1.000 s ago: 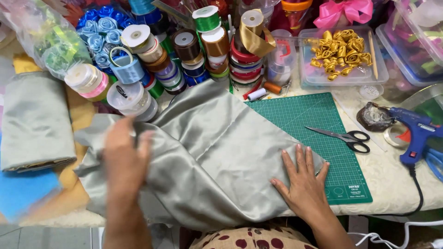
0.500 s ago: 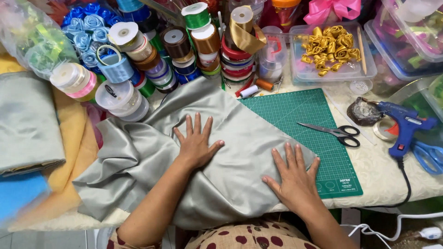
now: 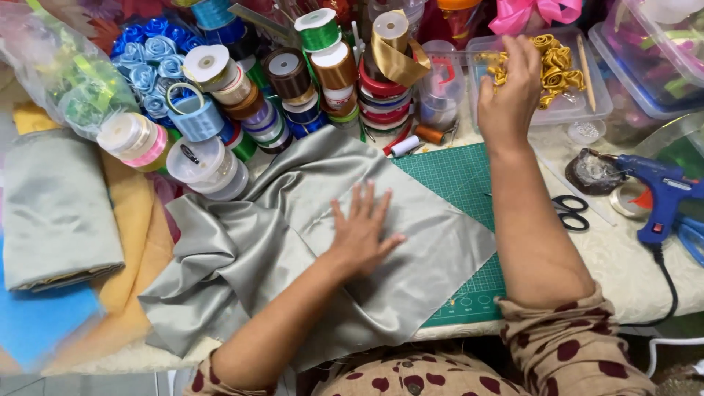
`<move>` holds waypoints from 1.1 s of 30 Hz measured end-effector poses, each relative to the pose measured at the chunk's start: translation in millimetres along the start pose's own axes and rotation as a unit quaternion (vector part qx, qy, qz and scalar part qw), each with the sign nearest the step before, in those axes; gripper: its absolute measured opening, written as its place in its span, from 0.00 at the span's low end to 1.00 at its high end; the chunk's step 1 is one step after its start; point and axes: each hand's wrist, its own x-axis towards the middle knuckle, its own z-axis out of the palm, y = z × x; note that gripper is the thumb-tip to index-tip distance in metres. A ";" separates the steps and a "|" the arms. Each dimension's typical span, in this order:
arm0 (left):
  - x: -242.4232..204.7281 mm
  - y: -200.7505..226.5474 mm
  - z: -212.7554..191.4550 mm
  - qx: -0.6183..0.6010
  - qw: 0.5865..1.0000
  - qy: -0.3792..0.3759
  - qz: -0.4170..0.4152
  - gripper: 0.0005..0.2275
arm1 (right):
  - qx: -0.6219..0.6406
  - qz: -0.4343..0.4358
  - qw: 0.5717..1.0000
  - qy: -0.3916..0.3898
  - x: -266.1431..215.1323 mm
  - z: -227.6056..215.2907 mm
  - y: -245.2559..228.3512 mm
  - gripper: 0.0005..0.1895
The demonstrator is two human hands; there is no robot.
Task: Measuring, marking, and cutting a piece of silver fabric on a green cutting mat using a ruler, pencil, and scissors.
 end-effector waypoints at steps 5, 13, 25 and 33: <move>-3.4 27.4 27.1 0.000 0.999 -0.006 0.050 0.43 | -0.072 -0.007 0.997 -0.027 41.0 26.6 47.5 0.29; -14.3 32.9 18.6 -0.012 0.998 0.003 0.066 0.41 | 0.082 0.076 0.993 -0.044 59.9 23.1 62.7 0.07; -18.5 31.6 13.4 -0.032 0.997 0.010 0.073 0.41 | 0.114 -0.186 0.952 0.215 -41.5 -122.9 -104.0 0.05; -21.1 30.3 7.9 -0.028 0.997 0.020 0.066 0.43 | -0.032 -0.278 0.960 -0.010 -234.7 -168.0 -95.9 0.19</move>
